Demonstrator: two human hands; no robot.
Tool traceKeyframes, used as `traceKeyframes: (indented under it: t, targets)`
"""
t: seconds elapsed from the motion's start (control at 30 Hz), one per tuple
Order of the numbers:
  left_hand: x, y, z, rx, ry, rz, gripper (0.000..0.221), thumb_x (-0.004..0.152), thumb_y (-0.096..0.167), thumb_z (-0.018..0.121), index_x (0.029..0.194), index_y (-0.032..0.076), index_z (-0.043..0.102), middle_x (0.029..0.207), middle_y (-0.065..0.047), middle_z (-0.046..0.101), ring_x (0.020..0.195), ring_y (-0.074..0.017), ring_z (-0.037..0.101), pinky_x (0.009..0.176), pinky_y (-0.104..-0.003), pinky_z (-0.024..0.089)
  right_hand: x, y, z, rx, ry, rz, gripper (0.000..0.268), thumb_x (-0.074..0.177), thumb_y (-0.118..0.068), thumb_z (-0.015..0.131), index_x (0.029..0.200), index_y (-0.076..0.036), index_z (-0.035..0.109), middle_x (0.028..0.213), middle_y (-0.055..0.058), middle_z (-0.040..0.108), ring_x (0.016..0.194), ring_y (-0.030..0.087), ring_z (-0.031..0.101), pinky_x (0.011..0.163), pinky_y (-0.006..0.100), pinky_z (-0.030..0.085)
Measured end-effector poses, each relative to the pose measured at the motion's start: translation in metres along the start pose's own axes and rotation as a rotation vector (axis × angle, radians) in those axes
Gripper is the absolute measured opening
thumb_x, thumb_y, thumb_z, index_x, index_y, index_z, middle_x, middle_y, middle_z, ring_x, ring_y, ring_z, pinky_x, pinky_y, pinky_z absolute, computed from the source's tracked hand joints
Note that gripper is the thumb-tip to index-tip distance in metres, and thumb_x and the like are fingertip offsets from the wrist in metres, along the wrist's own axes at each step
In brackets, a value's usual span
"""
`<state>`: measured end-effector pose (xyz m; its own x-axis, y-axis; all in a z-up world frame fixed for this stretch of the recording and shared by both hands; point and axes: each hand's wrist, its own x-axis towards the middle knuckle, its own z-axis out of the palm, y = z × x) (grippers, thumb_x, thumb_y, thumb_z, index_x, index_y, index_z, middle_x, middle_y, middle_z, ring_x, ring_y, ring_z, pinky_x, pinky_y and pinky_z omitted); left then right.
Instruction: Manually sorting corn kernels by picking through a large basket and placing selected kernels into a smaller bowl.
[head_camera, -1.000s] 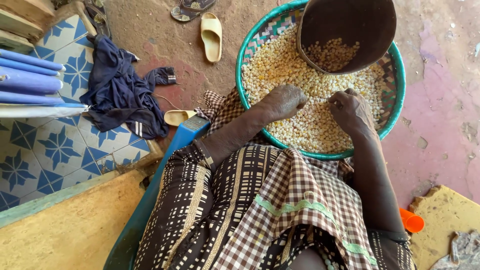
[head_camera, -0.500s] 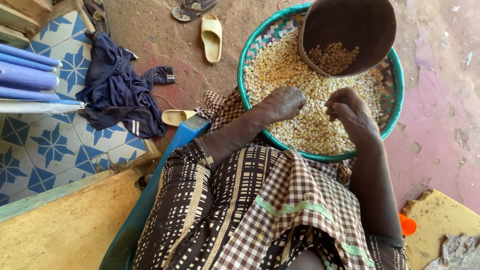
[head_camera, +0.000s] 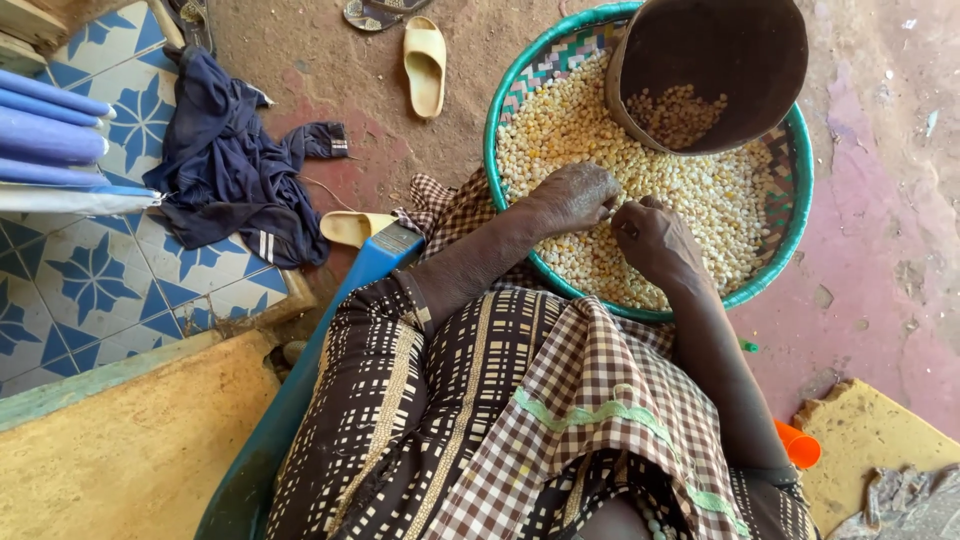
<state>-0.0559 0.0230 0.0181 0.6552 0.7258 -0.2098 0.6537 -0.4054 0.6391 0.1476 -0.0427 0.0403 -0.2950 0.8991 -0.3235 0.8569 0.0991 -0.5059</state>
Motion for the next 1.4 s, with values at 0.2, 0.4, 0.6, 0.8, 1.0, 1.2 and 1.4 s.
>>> traceKeyframes:
  t: [0.2, 0.4, 0.6, 0.8, 1.0, 1.2, 1.4]
  targets:
    - [0.004, -0.008, 0.008, -0.052, 0.003, 0.015, 0.015, 0.089, 0.026, 0.074, 0.091, 0.014, 0.083, 0.093, -0.016, 0.079, 0.105, -0.0414, 0.075, 0.095, -0.055, 0.06, 0.007, 0.027, 0.015, 0.066, 0.065, -0.022, 0.016, 0.095, -0.02, 0.075, 0.108, -0.011, 0.074, 0.096, 0.018, 0.065, 0.088, 0.044, 0.071, 0.073, 0.058, 0.055]
    - [-0.002, -0.006, -0.006, -0.494, 0.085, 0.071, 0.008, 0.086, 0.028, 0.08, 0.09, 0.022, 0.083, 0.068, -0.002, 0.067, 0.077, -0.022, 0.069, 0.075, -0.04, 0.056, -0.011, 0.0, -0.018, 0.939, 0.128, 0.125, 0.026, 0.101, -0.01, 0.055, 0.124, 0.002, 0.057, 0.099, 0.017, 0.065, 0.089, 0.024, 0.07, 0.079, 0.04, 0.059]
    - [-0.014, 0.017, -0.023, -0.784, 0.177, 0.108, 0.004, 0.088, 0.018, 0.084, 0.091, 0.016, 0.083, 0.063, 0.007, 0.054, 0.065, -0.006, 0.052, 0.064, -0.026, 0.048, -0.012, 0.001, -0.016, 1.579, -0.017, 0.086, 0.028, 0.107, -0.01, 0.046, 0.127, 0.007, 0.057, 0.109, 0.018, 0.07, 0.105, 0.03, 0.076, 0.099, 0.047, 0.063]
    - [-0.005, 0.017, -0.006, -0.789, 0.274, 0.058, 0.018, 0.088, 0.034, 0.087, 0.092, 0.018, 0.079, 0.067, 0.001, 0.054, 0.067, -0.0111, 0.055, 0.065, -0.029, 0.05, -0.007, 0.011, -0.003, 1.712, 0.033, 0.072, 0.024, 0.113, -0.013, 0.048, 0.123, 0.006, 0.06, 0.105, 0.018, 0.072, 0.104, 0.035, 0.079, 0.097, 0.048, 0.066]
    - [-0.006, 0.018, 0.003, -1.344, 0.124, -0.185, 0.068, 0.1, 0.072, 0.052, 0.096, 0.006, 0.069, 0.062, -0.008, 0.057, 0.044, -0.0112, 0.051, 0.033, -0.019, 0.035, -0.015, -0.033, -0.027, 1.571, 0.332, 0.002, 0.037, 0.115, -0.028, 0.046, 0.13, 0.003, 0.058, 0.12, 0.021, 0.069, 0.115, 0.031, 0.075, 0.108, 0.045, 0.064]
    - [-0.015, 0.027, -0.017, -1.526, 0.006, -0.197, 0.086, 0.095, 0.084, 0.04, 0.098, 0.004, 0.069, 0.068, -0.014, 0.067, 0.049, -0.0123, 0.057, 0.034, -0.014, 0.035, -0.023, -0.101, -0.048, 1.132, 0.381, -0.433, 0.067, 0.114, -0.055, 0.032, 0.148, 0.002, 0.043, 0.146, 0.027, 0.054, 0.142, 0.035, 0.053, 0.127, 0.048, 0.038]
    - [0.003, 0.007, 0.003, -1.669, 0.264, -0.211, 0.045, 0.106, 0.052, 0.058, 0.093, 0.009, 0.066, 0.061, -0.002, 0.054, 0.045, -0.0073, 0.048, 0.033, -0.014, 0.029, -0.012, -0.03, -0.022, 0.347, 0.451, -0.165, 0.031, 0.113, -0.031, 0.055, 0.13, -0.008, 0.064, 0.118, 0.02, 0.066, 0.112, 0.042, 0.066, 0.096, 0.055, 0.052]
